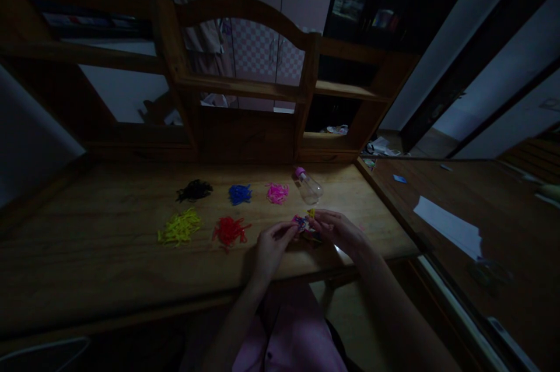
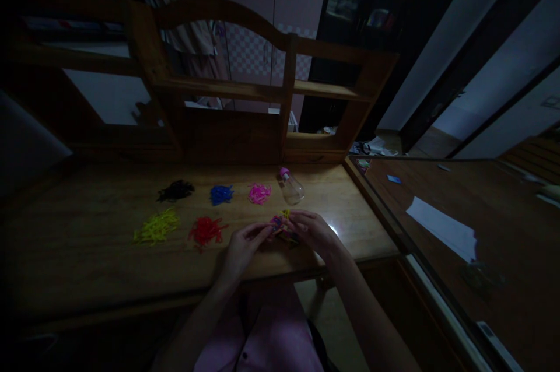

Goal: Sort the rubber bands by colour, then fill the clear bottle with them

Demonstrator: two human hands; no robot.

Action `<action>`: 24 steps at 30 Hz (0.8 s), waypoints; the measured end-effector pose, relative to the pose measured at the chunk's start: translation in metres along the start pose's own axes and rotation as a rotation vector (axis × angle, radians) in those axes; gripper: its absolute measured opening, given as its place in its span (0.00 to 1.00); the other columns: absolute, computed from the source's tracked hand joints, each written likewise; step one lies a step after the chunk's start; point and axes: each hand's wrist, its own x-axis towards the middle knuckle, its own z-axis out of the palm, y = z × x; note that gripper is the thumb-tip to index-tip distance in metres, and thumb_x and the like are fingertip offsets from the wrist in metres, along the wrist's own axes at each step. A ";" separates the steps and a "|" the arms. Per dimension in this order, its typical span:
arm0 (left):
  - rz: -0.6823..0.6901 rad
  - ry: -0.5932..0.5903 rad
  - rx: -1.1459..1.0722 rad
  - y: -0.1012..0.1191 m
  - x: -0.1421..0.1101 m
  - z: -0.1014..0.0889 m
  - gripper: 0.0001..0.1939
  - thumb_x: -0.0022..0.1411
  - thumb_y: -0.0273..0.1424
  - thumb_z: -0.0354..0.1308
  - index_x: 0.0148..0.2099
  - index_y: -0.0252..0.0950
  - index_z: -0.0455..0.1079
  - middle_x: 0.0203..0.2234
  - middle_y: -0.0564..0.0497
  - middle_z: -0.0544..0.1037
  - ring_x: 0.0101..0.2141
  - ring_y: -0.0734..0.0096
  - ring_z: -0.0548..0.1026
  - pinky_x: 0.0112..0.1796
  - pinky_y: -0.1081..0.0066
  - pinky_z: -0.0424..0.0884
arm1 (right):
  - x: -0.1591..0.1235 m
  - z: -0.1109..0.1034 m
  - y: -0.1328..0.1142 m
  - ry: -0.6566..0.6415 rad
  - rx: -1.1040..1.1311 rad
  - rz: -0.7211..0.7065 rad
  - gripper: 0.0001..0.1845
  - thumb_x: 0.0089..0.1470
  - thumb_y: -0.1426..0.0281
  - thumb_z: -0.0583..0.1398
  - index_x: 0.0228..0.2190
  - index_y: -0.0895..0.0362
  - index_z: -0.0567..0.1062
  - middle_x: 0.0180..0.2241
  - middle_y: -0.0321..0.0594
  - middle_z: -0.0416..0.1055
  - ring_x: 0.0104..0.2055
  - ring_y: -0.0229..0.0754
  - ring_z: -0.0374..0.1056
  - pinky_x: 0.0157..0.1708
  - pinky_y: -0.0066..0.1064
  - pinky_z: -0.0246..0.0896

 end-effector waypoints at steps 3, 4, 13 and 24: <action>-0.001 0.007 -0.004 0.001 0.000 0.000 0.15 0.54 0.38 0.64 0.40 0.33 0.77 0.36 0.45 0.82 0.35 0.62 0.80 0.38 0.66 0.76 | 0.004 0.000 0.002 0.007 0.000 0.007 0.10 0.45 0.73 0.68 0.34 0.60 0.80 0.42 0.44 0.77 0.45 0.40 0.73 0.48 0.25 0.68; 0.003 0.013 -0.004 0.001 0.000 0.000 0.15 0.54 0.38 0.64 0.40 0.33 0.77 0.36 0.45 0.82 0.35 0.62 0.80 0.38 0.66 0.76 | 0.005 0.000 0.003 0.005 0.009 0.011 0.10 0.46 0.73 0.67 0.34 0.60 0.80 0.42 0.44 0.76 0.45 0.40 0.73 0.49 0.25 0.68; 0.035 0.029 0.013 0.001 0.002 -0.002 0.13 0.54 0.37 0.63 0.39 0.33 0.77 0.37 0.45 0.81 0.38 0.61 0.79 0.44 0.65 0.74 | 0.007 0.005 0.005 0.026 0.120 0.046 0.08 0.48 0.70 0.67 0.33 0.58 0.79 0.40 0.42 0.77 0.43 0.39 0.73 0.47 0.26 0.69; 0.065 0.061 0.133 -0.001 0.007 0.000 0.07 0.53 0.34 0.61 0.33 0.36 0.76 0.27 0.49 0.81 0.28 0.64 0.78 0.34 0.68 0.73 | 0.043 0.082 -0.003 -0.176 -0.183 -0.072 0.15 0.41 0.64 0.71 0.31 0.59 0.78 0.34 0.44 0.78 0.40 0.44 0.75 0.45 0.35 0.70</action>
